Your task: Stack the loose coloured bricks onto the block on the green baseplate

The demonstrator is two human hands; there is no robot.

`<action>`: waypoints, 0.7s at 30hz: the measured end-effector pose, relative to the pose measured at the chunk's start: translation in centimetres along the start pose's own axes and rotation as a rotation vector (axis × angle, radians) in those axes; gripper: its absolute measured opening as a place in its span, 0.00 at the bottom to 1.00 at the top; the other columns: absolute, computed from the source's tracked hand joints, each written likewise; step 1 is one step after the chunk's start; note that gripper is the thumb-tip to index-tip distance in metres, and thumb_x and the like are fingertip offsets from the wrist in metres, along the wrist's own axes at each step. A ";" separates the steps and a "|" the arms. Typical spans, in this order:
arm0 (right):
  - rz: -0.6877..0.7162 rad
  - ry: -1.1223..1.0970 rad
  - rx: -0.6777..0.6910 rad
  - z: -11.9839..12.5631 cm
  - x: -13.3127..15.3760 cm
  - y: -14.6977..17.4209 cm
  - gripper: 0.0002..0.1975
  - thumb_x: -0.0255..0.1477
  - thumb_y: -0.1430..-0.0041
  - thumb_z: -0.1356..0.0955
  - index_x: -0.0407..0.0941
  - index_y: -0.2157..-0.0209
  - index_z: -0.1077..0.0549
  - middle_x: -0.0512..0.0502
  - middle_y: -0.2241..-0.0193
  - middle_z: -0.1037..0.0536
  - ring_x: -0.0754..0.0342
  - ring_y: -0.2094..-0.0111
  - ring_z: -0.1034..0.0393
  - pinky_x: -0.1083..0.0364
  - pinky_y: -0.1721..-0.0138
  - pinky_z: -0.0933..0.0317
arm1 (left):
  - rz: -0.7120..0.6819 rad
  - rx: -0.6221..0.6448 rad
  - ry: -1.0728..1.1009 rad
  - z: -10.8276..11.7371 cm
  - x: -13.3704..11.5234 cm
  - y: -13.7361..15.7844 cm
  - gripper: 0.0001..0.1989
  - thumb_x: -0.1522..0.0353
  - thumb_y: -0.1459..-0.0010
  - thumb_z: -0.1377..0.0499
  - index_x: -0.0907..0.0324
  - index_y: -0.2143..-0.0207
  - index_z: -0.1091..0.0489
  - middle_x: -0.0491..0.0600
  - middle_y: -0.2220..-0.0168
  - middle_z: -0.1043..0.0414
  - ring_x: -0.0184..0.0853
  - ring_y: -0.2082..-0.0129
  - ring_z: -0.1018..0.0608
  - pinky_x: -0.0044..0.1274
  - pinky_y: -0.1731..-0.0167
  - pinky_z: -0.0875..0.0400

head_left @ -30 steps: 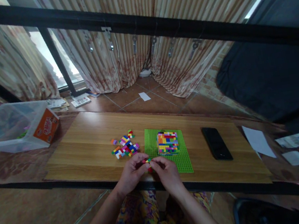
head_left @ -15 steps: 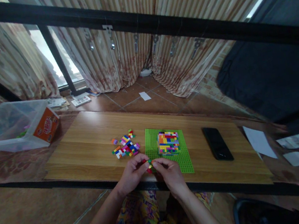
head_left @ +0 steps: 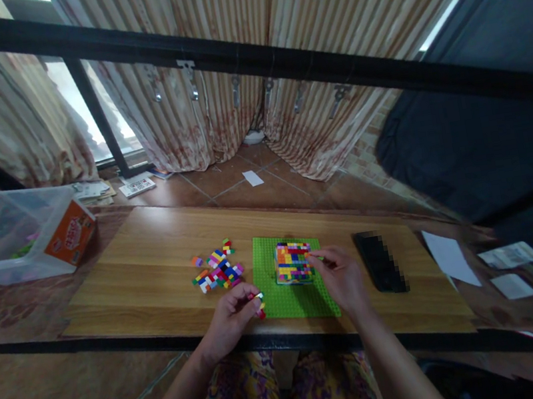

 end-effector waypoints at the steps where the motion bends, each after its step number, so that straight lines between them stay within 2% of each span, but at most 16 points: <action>1: 0.012 0.028 0.016 -0.1 -0.1 -0.4 0.11 0.38 0.46 0.32 0.46 0.69 0.21 0.45 0.68 0.24 0.51 0.68 0.30 0.53 0.68 0.38 | 0.002 0.000 -0.001 0.0 0.1 0.0 0.09 0.64 0.44 0.39 0.61 0.66 0.32 0.43 0.74 0.33 0.28 0.74 0.32 0.20 0.71 0.37; 7: 0.114 0.193 0.088 -1.2 0.3 -1.7 0.09 0.34 0.46 0.33 0.47 0.72 0.21 0.45 0.67 0.26 0.49 0.63 0.30 0.50 0.58 0.39 | 0.002 0.014 -0.032 0.1 0.3 0.0 0.08 0.65 0.43 0.40 0.61 0.66 0.32 0.44 0.74 0.32 0.29 0.73 0.30 0.21 0.71 0.36; 11: 0.084 0.195 0.092 -1.4 0.0 -2.1 0.07 0.31 0.48 0.33 0.47 0.73 0.22 0.45 0.66 0.26 0.49 0.63 0.31 0.50 0.59 0.38 | -0.014 0.016 -0.060 0.3 0.4 -0.1 0.08 0.65 0.42 0.40 0.61 0.65 0.32 0.45 0.73 0.32 0.29 0.73 0.31 0.21 0.71 0.36; 16: -0.035 -0.002 0.083 -1.9 -2.0 -2.3 0.05 0.32 0.52 0.31 0.47 0.74 0.22 0.46 0.67 0.24 0.51 0.66 0.30 0.51 0.61 0.37 | -0.017 0.020 -0.109 0.4 0.2 -0.1 0.07 0.65 0.42 0.41 0.61 0.66 0.32 0.44 0.74 0.34 0.28 0.73 0.33 0.20 0.71 0.38; 21: -0.253 -0.328 0.073 -3.1 -4.8 -1.8 0.08 0.34 0.56 0.28 0.46 0.72 0.21 0.47 0.70 0.22 0.52 0.69 0.30 0.51 0.64 0.36 | -0.012 0.013 -0.092 0.2 -0.2 -0.1 0.08 0.64 0.43 0.41 0.61 0.67 0.32 0.44 0.73 0.34 0.29 0.72 0.32 0.21 0.70 0.37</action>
Point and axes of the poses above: each hand's wrist, its own y-axis away from the middle knuckle, its own z-axis out of the back of the hand, x = y × z, the point moved 7 cm from there along -y, towards the middle knuckle
